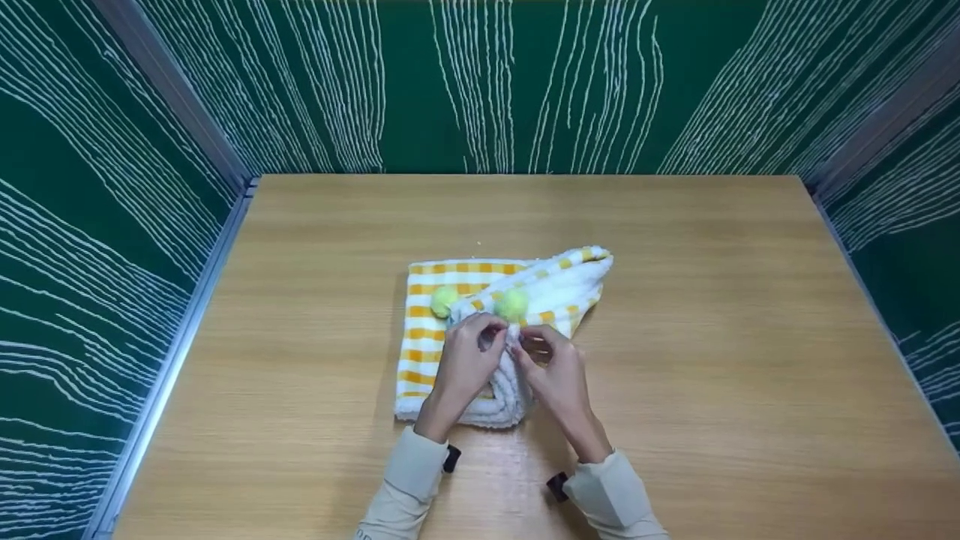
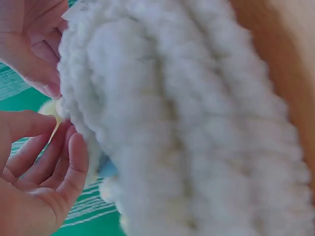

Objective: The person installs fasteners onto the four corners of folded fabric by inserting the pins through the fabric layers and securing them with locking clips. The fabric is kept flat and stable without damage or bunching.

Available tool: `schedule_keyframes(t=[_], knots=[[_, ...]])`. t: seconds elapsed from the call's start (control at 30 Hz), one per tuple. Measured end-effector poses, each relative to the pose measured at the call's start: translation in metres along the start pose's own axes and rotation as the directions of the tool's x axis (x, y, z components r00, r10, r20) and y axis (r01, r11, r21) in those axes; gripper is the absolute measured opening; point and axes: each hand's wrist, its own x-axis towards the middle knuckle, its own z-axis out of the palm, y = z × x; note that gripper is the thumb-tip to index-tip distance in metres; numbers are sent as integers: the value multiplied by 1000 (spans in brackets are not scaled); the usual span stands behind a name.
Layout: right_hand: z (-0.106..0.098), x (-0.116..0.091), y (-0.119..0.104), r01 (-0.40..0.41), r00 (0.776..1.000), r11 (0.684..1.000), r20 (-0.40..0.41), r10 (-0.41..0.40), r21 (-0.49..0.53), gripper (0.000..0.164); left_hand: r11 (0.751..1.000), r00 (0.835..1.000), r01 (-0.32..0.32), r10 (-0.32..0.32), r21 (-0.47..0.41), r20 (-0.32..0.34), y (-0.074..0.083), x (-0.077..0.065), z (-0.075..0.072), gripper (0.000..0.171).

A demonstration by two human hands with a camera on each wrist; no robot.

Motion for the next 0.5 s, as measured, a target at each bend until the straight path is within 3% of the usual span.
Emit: schedule_keyframes(t=[0.07,0.13,0.23,0.33,0.5], knots=[[3,1,-1,-11,1000,999,16,12,-38,20,999,998,48,-47,23,-45,-5,-2,-3,6],[6,3,-2,-21,999,996,26,23,-83,22,987,987,142,-135,72,-89,-9,-3,-7,8],[11,8,-2,-20,999,987,42,27,-162,25,942,949,308,-295,134,-110,-14,-5,-15,28],[16,13,0,-12,999,971,46,24,-240,27,895,908,418,-416,154,-48,-20,-5,-20,51],[25,19,3,15,999,940,40,-2,-340,30,879,878,466,-473,101,74,-28,-3,-23,70]])
